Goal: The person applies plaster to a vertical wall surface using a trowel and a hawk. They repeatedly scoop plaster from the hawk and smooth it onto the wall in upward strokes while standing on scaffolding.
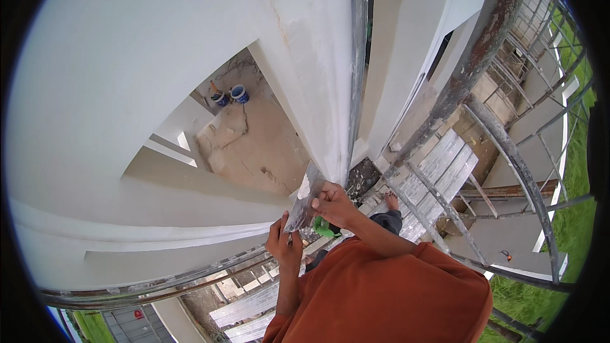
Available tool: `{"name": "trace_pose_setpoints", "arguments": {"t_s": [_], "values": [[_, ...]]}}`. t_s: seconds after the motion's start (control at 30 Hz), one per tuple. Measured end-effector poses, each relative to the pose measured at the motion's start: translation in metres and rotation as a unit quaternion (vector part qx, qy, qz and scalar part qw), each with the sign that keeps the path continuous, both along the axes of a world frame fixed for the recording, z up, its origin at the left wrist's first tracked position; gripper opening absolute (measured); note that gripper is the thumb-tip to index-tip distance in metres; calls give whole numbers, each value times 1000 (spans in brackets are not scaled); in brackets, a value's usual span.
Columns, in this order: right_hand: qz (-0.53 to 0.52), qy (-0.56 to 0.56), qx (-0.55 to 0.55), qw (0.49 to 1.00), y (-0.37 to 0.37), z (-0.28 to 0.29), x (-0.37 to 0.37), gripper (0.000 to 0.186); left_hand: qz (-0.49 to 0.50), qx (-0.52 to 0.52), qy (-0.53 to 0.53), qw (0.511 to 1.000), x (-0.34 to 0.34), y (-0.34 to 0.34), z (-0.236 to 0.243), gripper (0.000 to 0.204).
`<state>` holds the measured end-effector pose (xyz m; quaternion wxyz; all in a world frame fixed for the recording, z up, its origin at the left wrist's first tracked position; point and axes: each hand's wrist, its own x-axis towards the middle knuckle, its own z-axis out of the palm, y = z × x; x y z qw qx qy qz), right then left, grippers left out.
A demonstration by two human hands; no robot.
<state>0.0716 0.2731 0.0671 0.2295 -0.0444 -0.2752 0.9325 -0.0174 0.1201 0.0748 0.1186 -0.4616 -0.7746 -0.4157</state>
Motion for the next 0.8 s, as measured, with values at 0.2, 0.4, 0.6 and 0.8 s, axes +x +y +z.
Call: {"name": "trace_pose_setpoints", "arguments": {"t_s": [0.2, 0.4, 0.6, 0.8], "values": [[-29, -75, -24, 996, 11, -20, 10, 26, 76, 63, -82, 992, 7, 14, 19, 30], [-4, -40, -38, 998, 4, 14, 12, 18, 41, -21, -54, 997, 11, 5, 0, 26], [-14, -34, -92, 995, 5, -41, 24, 20, 73, 69, -241, 965, 6, -1, 13, 17], [52, -41, -203, 977, -33, -54, 24, 17, 23, 192, -501, 844, 24, 5, 15, 24]]}}
